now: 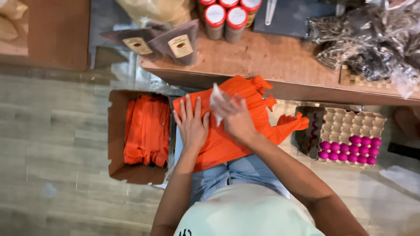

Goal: The person picks up orange plastic bags one at a time and wipes both sides of each bag with a white cloth before setting them aside.

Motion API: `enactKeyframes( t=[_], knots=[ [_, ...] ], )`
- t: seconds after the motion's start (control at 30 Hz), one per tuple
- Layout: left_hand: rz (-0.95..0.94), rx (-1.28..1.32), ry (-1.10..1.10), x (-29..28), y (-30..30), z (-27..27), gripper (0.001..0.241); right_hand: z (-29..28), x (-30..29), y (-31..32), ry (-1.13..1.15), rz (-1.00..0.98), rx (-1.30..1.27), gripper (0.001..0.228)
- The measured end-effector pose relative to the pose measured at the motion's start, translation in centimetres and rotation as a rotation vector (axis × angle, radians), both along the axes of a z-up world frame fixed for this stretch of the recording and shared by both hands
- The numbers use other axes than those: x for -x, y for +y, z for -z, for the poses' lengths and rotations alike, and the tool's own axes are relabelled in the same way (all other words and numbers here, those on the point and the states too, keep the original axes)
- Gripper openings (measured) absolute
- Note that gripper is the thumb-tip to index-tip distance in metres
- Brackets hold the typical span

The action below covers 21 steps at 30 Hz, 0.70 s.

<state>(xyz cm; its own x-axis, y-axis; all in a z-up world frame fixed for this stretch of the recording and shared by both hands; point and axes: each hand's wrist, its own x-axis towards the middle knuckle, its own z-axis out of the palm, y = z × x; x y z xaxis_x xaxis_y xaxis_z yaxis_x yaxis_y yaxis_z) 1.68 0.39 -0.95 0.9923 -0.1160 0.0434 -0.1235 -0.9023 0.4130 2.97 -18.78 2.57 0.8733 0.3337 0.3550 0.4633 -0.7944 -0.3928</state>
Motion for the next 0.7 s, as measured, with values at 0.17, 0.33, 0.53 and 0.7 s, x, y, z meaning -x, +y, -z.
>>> enactKeyframes(
  t=[0.17, 0.33, 0.53, 0.7],
  knots=[
    [-0.019, -0.04, 0.11, -0.2, -0.2, -1.2, 0.058, 3.5, 2.2, -1.0, 0.124, -0.107, 0.181, 0.059],
    [-0.027, -0.044, 0.112, -0.3, 0.0, 0.0, 0.06, 3.3, 2.1, -4.0, 0.098, 0.003, 0.188, 0.071],
    [-0.028, -0.017, 0.086, -0.2, 0.0, -0.1, 0.059, 2.2, 0.5, -4.8, 0.064, 0.167, 0.135, 0.065],
    [-0.035, -0.031, 0.078, -0.2, -0.1, -0.1, 0.059, 5.2, -2.6, -2.4, 0.113, 0.057, 0.184, 0.053]
  ],
)
